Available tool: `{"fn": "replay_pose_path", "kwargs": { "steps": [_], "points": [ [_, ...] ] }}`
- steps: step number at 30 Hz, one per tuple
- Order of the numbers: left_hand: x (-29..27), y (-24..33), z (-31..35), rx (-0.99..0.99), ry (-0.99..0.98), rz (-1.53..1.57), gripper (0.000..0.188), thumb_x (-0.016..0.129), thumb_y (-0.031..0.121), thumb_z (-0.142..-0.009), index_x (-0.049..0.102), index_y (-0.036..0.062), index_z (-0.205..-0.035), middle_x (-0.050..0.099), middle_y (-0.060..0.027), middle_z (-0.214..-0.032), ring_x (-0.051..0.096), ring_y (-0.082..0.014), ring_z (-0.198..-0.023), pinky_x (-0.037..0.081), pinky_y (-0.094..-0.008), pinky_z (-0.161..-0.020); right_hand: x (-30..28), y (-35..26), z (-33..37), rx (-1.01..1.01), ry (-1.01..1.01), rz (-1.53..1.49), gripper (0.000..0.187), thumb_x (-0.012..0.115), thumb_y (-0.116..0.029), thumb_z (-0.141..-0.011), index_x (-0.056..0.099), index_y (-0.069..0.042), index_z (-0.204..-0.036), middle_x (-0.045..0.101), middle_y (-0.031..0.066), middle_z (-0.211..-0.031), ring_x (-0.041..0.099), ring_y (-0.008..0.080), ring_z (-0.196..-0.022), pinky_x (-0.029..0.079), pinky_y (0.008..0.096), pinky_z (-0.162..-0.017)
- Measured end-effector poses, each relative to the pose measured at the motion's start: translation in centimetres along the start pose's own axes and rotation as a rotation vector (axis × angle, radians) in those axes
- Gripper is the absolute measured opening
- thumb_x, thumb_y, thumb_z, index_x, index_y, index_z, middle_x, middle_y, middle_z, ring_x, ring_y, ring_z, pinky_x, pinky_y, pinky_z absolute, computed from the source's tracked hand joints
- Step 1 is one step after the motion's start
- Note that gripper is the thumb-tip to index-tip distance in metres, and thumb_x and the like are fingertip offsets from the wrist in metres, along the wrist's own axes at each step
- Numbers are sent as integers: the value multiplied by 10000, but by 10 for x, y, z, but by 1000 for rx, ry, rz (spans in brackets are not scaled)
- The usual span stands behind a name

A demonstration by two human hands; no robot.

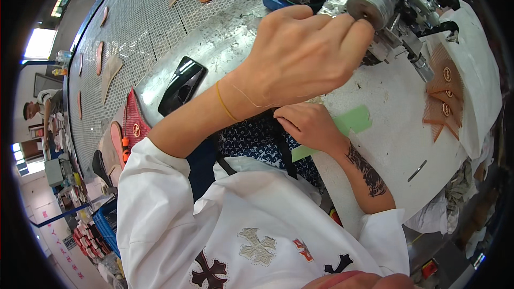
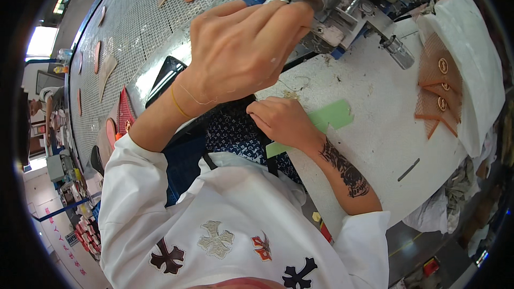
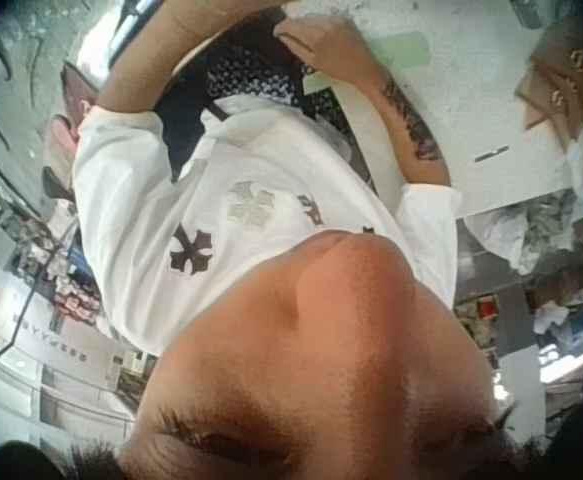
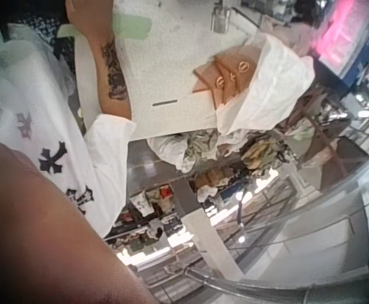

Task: The person assembles a mesh handbag by hand, attaching a strap and a metal logo emblem. They repeatedly pick up the bag, align the strap and emblem, and place the bag on the workbench. The person also handles a smartphone and other small parts on the table.

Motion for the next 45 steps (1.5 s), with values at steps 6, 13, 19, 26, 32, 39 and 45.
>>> {"fn": "replay_pose_path", "kwargs": {
  "steps": [6, 13, 19, 26, 32, 39, 45],
  "points": [
    [-2, -8, 5, -56, 69, 44, 155, 683, 127, -714, 568, 132, -818, 522, 47, -617, 529, -108, -488, 364, -265, -476, 4, -1, -1, 4, -30, 16, 45, 658, -118, -900, 637, -90, -928, 669, 62, -765, 675, 253, -754, 539, 384, -672],
    [-6, -13, 5, -75, 87, 59, 197, 706, 108, -711, 616, 132, -885, 615, 40, -669, 550, -112, -493, 366, -277, -467, 10, 5, 2, 44, -80, 17, 86, 687, -137, -892, 679, -67, -941, 702, 69, -827, 681, 261, -774, 534, 374, -691],
    [-35, -79, 15, -469, 157, -83, 278, 656, 144, -901, 591, 42, -1151, 599, -89, -1074, 559, -256, -920, 402, -353, -804, 12, 7, 4, 38, -71, 4, 80, 691, -136, -895, 683, -72, -943, 710, 57, -829, 689, 244, -778, 538, 370, -694],
    [-38, -74, 27, -251, 162, 190, 230, 748, -73, -740, 663, 61, -907, 708, -36, -847, 667, -130, -652, 536, -232, -600, 7, 1, 3, -23, -13, 25, 51, 656, -106, -895, 606, -95, -901, 625, 48, -699, 669, 234, -697, 527, 364, -613],
    [-19, -29, 24, -221, 34, 406, 260, 729, -83, -694, 688, 53, -911, 660, -43, -823, 605, -179, -581, 490, -284, -524, 4, -1, 3, -58, 21, 36, 66, 661, -90, -873, 598, -85, -891, 613, 49, -688, 663, 233, -687, 524, 357, -607],
    [-7, -9, 2, -115, 45, 328, 245, 861, 69, -732, 761, 60, -956, 678, -31, -847, 600, -111, -581, 447, -254, -497, 1, -4, 3, -71, 25, 59, 67, 659, -81, -872, 595, -74, -891, 610, 57, -687, 662, 235, -687, 524, 363, -616],
    [-7, -3, -2, -91, 9, 255, 220, 863, 120, -725, 766, 75, -917, 660, -12, -804, 577, -121, -566, 441, -268, -499, 2, -4, 3, -68, 3, 74, 68, 651, -87, -885, 587, -74, -869, 607, 61, -683, 661, 238, -687, 523, 369, -618]
  ]
}}
Point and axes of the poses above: each hand's wrist, its own z-axis away from the middle knuckle, its own x-axis out of the palm, y = z × x, the point moved 10 cm from there along -z, towards the middle knuckle
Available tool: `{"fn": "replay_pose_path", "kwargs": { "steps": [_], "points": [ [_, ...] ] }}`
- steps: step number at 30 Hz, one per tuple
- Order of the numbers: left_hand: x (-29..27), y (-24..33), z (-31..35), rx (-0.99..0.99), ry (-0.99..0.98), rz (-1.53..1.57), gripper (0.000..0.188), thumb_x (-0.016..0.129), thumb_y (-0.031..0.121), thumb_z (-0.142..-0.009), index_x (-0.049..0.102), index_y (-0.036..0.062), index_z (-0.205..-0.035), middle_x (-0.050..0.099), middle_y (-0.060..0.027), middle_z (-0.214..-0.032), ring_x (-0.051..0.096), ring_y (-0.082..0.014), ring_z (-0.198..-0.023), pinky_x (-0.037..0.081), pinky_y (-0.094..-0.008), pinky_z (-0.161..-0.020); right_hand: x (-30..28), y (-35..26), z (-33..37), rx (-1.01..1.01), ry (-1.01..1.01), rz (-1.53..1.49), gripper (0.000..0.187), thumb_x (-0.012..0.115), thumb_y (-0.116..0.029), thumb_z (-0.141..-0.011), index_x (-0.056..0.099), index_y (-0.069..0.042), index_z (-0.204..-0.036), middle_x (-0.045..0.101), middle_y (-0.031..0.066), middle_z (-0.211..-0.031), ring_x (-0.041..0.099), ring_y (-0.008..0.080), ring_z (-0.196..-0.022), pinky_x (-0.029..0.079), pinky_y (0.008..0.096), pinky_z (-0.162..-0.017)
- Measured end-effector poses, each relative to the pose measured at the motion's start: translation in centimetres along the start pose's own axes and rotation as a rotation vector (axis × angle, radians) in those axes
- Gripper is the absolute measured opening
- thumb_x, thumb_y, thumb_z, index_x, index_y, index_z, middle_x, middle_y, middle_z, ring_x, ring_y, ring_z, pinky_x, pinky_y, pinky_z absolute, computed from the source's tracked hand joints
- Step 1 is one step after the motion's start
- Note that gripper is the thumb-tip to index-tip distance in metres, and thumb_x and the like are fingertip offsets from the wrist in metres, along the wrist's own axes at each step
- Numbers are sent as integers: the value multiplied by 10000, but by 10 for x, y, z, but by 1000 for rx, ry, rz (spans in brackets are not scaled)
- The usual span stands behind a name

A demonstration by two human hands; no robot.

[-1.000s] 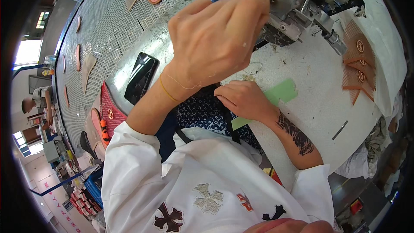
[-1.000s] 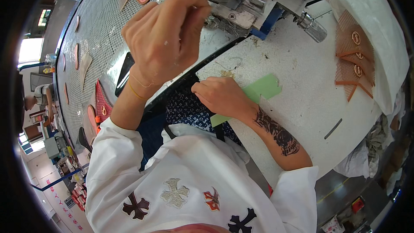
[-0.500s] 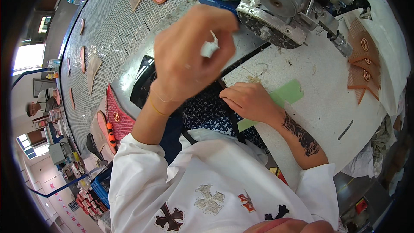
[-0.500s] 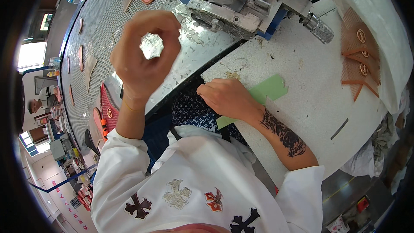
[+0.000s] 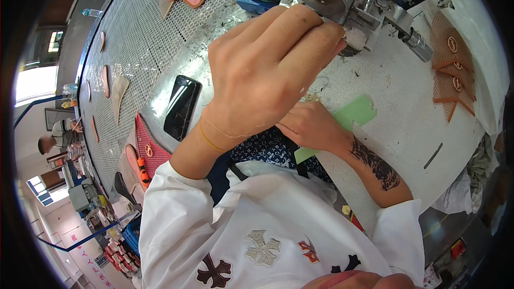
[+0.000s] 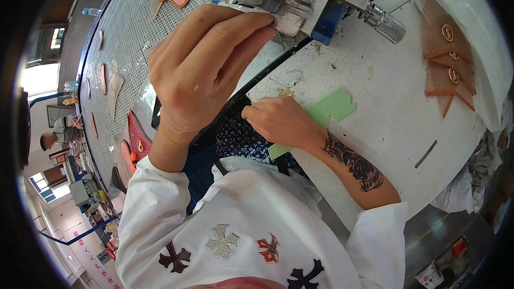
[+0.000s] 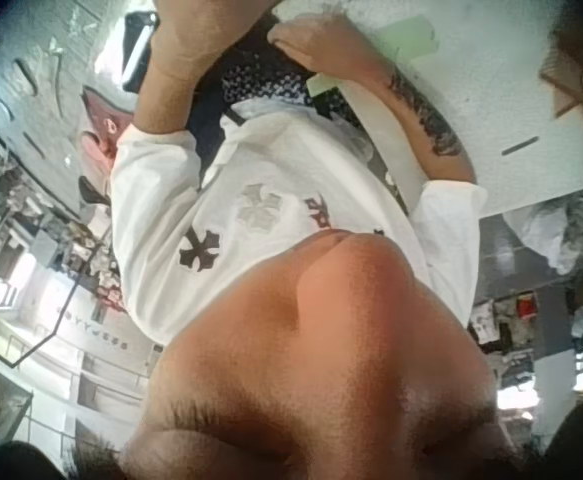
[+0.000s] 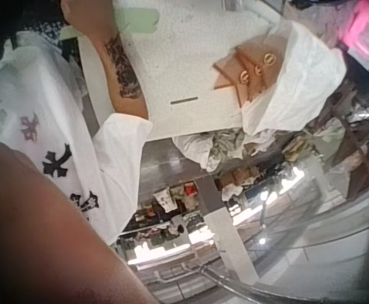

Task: The person assembles a mesh handbag by hand, attaching a strap and a metal logo emblem. They repeatedly pick up the bag, align the strap and emblem, and place the bag on the workbench. The person also handles a smartphone and other small parts on the table.

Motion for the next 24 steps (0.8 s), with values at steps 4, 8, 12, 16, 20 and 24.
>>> {"fn": "replay_pose_path", "kwargs": {
  "steps": [4, 8, 12, 16, 20, 24],
  "points": [
    [1, 0, -8, 5, -58, -28, 203, 856, 127, -731, 742, 77, -892, 649, -16, -795, 584, -142, -571, 452, -273, -510, 2, 2, 1, 18, 3, -26, 68, 644, -88, -894, 589, -75, -857, 604, 63, -678, 660, 238, -683, 522, 373, -617],
    [4, 0, -11, -46, -119, -77, 207, 846, 119, -742, 709, 82, -893, 645, -17, -794, 602, -163, -585, 465, -273, -527, 1, 1, 0, 21, 8, -31, 67, 637, -87, -897, 592, -77, -849, 603, 67, -673, 660, 240, -679, 522, 376, -614],
    [7, 5, -9, -38, -106, -151, 217, 839, 108, -747, 688, 80, -900, 658, -15, -808, 624, -172, -616, 480, -279, -548, 1, 2, 2, 30, -1, -27, 73, 628, -89, -903, 588, -77, -843, 603, 70, -667, 661, 246, -675, 523, 382, -613],
    [6, 7, -5, -55, -69, -189, 210, 834, 109, -754, 683, 76, -895, 664, -15, -818, 631, -179, -635, 489, -287, -562, 1, 3, 2, 24, -4, -19, 81, 625, -96, -906, 584, -76, -839, 606, 77, -662, 663, 260, -673, 523, 397, -613],
    [9, 4, -4, -75, -77, -181, 216, 824, 103, -771, 671, 76, -921, 652, -16, -830, 631, -184, -629, 487, -291, -558, -1, 3, 1, 30, 5, -48, 78, 635, -101, -899, 587, -76, -843, 615, 85, -665, 668, 271, -684, 524, 407, -622],
    [12, 4, 3, -62, -11, -217, 184, 761, 114, -773, 632, 105, -904, 595, 1, -821, 598, -143, -624, 435, -281, -554, -2, 0, 0, 17, 9, -31, 72, 646, -107, -894, 592, -79, -855, 619, 86, -668, 673, 271, -695, 525, 407, -627]
  ]
}}
Point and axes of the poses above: each hand's wrist, its own z-axis away from the middle knuckle, its own x-axis out of the palm, y = z × x, the point moved 10 cm from there along -z, towards the middle knuckle
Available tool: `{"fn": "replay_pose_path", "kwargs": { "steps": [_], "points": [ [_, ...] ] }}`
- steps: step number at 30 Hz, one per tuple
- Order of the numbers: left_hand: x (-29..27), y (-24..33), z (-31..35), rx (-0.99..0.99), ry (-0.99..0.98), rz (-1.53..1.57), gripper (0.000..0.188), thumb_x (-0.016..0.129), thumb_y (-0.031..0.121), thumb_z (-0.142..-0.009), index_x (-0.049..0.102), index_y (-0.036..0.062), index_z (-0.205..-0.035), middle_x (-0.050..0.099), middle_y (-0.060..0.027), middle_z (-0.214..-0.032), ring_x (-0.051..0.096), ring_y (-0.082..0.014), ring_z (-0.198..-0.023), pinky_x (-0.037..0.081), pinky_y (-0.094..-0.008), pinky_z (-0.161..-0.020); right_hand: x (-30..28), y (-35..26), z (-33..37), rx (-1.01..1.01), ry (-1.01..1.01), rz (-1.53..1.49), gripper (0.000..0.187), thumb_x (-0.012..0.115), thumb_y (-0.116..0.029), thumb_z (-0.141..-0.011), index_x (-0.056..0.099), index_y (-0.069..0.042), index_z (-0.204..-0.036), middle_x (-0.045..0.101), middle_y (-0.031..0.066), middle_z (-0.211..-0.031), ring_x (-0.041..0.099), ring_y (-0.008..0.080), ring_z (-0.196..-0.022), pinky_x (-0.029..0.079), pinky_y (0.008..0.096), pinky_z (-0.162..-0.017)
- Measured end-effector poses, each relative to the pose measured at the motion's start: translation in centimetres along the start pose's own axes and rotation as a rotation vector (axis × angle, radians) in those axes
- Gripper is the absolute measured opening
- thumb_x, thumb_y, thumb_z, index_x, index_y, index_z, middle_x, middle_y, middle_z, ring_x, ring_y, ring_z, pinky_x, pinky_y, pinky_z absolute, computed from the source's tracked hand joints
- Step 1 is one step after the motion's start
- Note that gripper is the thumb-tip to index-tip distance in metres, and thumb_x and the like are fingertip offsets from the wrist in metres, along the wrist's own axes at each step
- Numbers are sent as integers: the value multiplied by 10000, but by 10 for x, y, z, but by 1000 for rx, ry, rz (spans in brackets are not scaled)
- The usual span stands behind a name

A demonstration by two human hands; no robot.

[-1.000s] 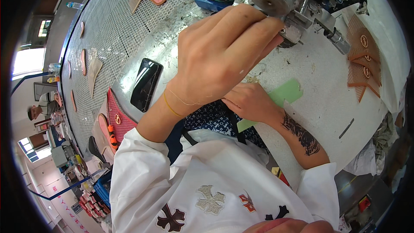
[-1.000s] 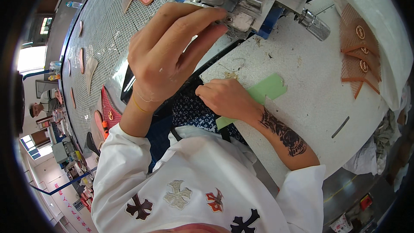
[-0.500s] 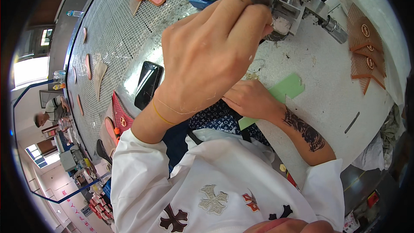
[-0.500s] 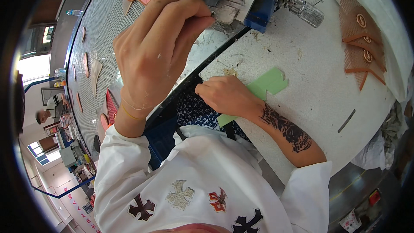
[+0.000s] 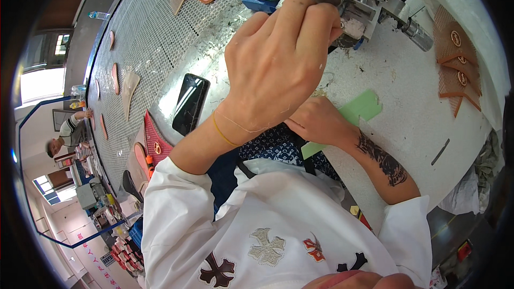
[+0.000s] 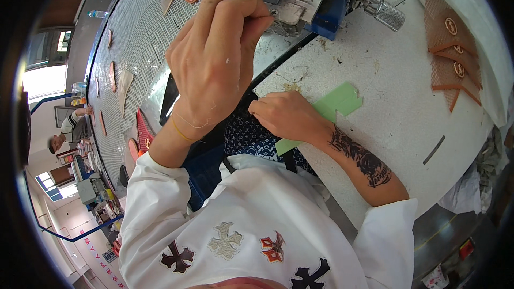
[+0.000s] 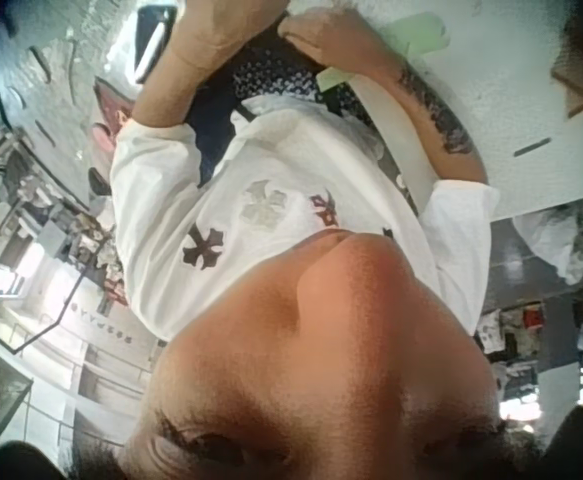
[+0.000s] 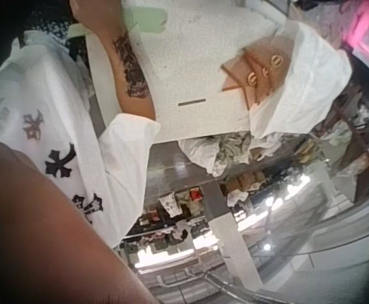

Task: The person assembles a mesh handbag by hand, attaching a strap and a metal logo emblem. They repeatedly pick up the bag, align the strap and emblem, and place the bag on the workbench. The person also handles a smartphone and other small parts on the table.

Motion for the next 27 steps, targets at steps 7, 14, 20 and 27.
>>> {"fn": "replay_pose_path", "kwargs": {
  "steps": [7, 14, 20, 27],
  "points": [
    [0, 0, 6, -24, -29, 76, 200, 737, 92, -750, 621, 101, -912, 575, 0, -839, 592, -160, -652, 451, -284, -553, -3, 1, 0, 9, 2, 8, 62, 652, -122, -895, 599, -91, -888, 620, 82, -671, 676, 271, -692, 527, 402, -628],
    [3, 0, 18, -52, -50, 178, 242, 742, 66, -737, 629, 75, -951, 595, -17, -874, 618, -166, -691, 485, -284, -575, -3, 4, 1, 22, 25, -16, 62, 645, -123, -893, 599, -83, -881, 624, 90, -690, 676, 280, -698, 526, 413, -625],
    [14, 17, 30, -113, -114, 290, 292, 741, 49, -711, 627, 46, -980, 600, -26, -902, 628, -155, -723, 489, -273, -578, -3, 6, 3, 0, 47, -51, 70, 634, -114, -874, 610, -66, -829, 635, 97, -718, 679, 288, -724, 526, 413, -620],
    [18, 15, 45, -142, -219, 367, 322, 718, 40, -705, 606, 36, -1007, 583, -46, -931, 637, -179, -763, 505, -281, -600, 4, 11, 7, 12, 31, -61, 69, 628, -106, -859, 622, -56, -811, 653, 106, -751, 686, 298, -745, 531, 409, -616]
  ]
}}
Point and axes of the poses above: each hand's wrist, its own z-axis away from the middle knuckle, its own x-axis out of the palm, y = z × x, the point moved 10 cm from there along -z, towards the middle knuckle
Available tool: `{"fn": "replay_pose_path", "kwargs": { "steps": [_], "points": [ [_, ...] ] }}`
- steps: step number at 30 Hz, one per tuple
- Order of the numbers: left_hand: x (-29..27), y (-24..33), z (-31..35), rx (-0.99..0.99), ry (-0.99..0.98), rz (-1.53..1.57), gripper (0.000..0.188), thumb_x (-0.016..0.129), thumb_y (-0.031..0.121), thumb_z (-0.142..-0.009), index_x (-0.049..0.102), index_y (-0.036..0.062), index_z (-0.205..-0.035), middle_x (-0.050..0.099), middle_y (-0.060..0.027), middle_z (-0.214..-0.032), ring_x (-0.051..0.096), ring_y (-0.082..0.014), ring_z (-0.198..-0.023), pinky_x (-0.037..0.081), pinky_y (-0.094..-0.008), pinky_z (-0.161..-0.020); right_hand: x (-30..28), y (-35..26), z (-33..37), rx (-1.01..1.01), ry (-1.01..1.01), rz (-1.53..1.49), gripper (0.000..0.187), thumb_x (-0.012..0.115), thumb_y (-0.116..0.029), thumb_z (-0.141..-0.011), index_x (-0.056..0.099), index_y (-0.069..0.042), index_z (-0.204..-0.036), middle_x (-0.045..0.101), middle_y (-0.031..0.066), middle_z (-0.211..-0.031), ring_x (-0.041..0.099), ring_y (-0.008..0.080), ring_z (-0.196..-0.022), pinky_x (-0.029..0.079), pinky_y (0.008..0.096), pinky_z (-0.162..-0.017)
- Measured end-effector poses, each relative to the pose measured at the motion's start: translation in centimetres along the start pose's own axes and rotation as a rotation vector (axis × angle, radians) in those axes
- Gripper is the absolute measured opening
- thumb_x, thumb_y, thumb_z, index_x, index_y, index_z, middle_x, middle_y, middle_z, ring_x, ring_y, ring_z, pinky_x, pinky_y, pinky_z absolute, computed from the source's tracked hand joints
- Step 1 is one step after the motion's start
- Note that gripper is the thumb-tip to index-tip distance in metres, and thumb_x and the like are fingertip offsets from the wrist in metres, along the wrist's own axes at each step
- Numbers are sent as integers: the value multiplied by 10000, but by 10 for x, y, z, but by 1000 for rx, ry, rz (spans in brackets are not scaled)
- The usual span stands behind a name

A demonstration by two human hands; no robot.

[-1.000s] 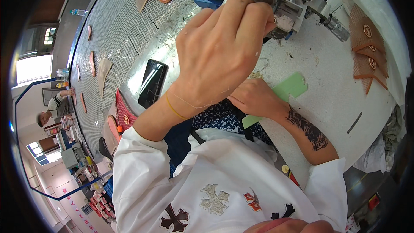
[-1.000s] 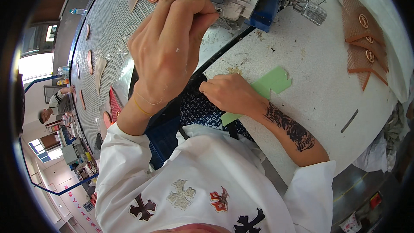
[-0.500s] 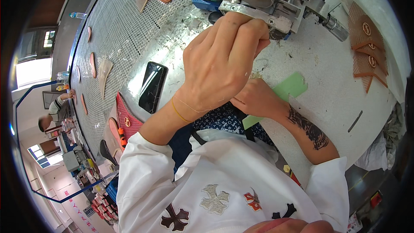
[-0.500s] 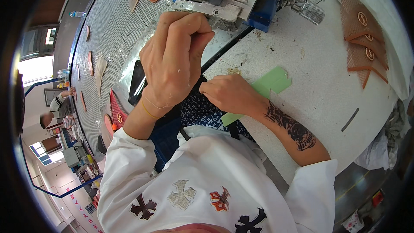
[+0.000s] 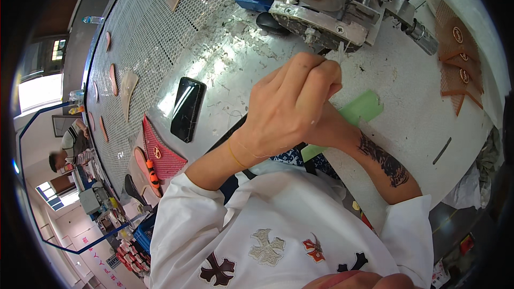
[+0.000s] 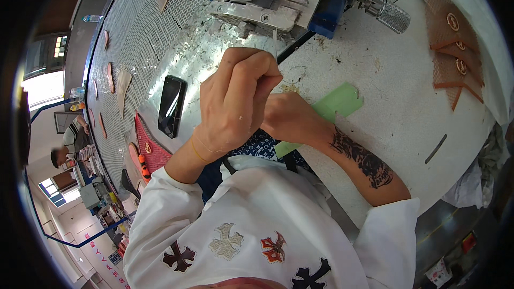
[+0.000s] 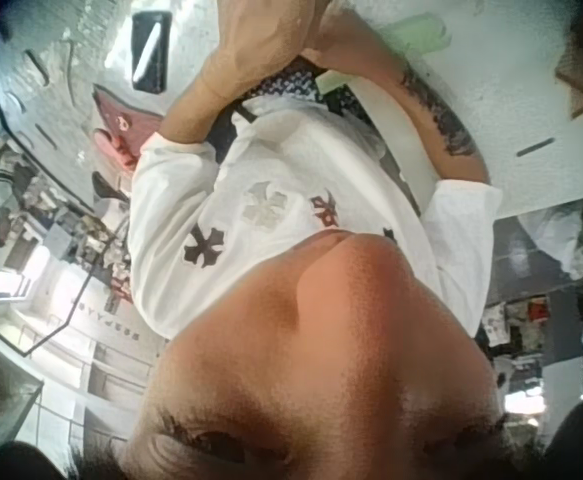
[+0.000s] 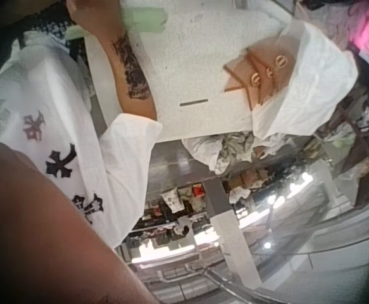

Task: The person assembles a mesh handbag by hand, attaching a strap and a metal logo emblem. They repeatedly pick up the bag, align the strap and emblem, and place the bag on the workbench. The person also handles a smartphone and other small parts on the table.

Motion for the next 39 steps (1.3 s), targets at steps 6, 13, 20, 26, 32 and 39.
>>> {"fn": "replay_pose_path", "kwargs": {
  "steps": [6, 13, 20, 26, 32, 39],
  "points": [
    [8, 3, 18, 37, -217, 98, 316, 744, -29, -748, 591, 15, -1022, 603, -82, -922, 651, -229, -717, 528, -328, -572, -12, 6, 3, 58, 162, -134, 85, 639, -126, -856, 624, -48, -826, 672, 105, -773, 692, 320, -747, 544, 404, -614],
    [7, -2, 48, -8, -179, 123, 322, 784, -28, -704, 639, 20, -987, 631, -87, -925, 645, -218, -707, 524, -313, -567, 1, 17, 2, 206, 21, -210, 103, 653, -138, -856, 613, -46, -832, 674, 102, -769, 696, 316, -775, 552, 408, -635],
    [-21, -3, 10, 41, 274, -27, 417, 828, 51, -638, 710, 43, -1038, 626, -62, -919, 602, -220, -736, 484, -327, -594, -5, -2, -3, -14, 76, -29, 83, 626, -102, -867, 609, -52, -801, 643, 99, -749, 679, 296, -743, 537, 415, -640],
    [-22, -4, -9, 106, 417, -152, 359, 845, 113, -632, 716, 98, -967, 635, -16, -920, 572, -209, -741, 446, -337, -657, -8, -7, -7, -24, 45, -1, 78, 623, -103, -867, 607, -49, -812, 620, 90, -735, 668, 285, -710, 528, 408, -630],
    [-20, -2, -10, 173, 461, -206, 313, 822, 125, -613, 717, 111, -907, 644, 4, -883, 557, -189, -729, 389, -320, -636, -8, -11, -8, -21, 3, 65, 81, 612, -102, -875, 589, -57, -812, 617, 81, -716, 668, 270, -706, 530, 405, -632],
    [-19, -4, -10, 140, 435, -216, 289, 808, 127, -618, 711, 112, -890, 638, 10, -863, 554, -175, -731, 366, -318, -680, -5, -8, -6, -25, 43, 26, 78, 611, -93, -866, 596, -57, -799, 619, 85, -710, 665, 275, -697, 529, 406, -629]
  ]
}}
Point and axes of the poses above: each hand's wrist, its own z-axis away from the middle knuckle, its own x-axis out of the palm, y = z × x, the point moved 10 cm from there along -z, towards the middle knuckle
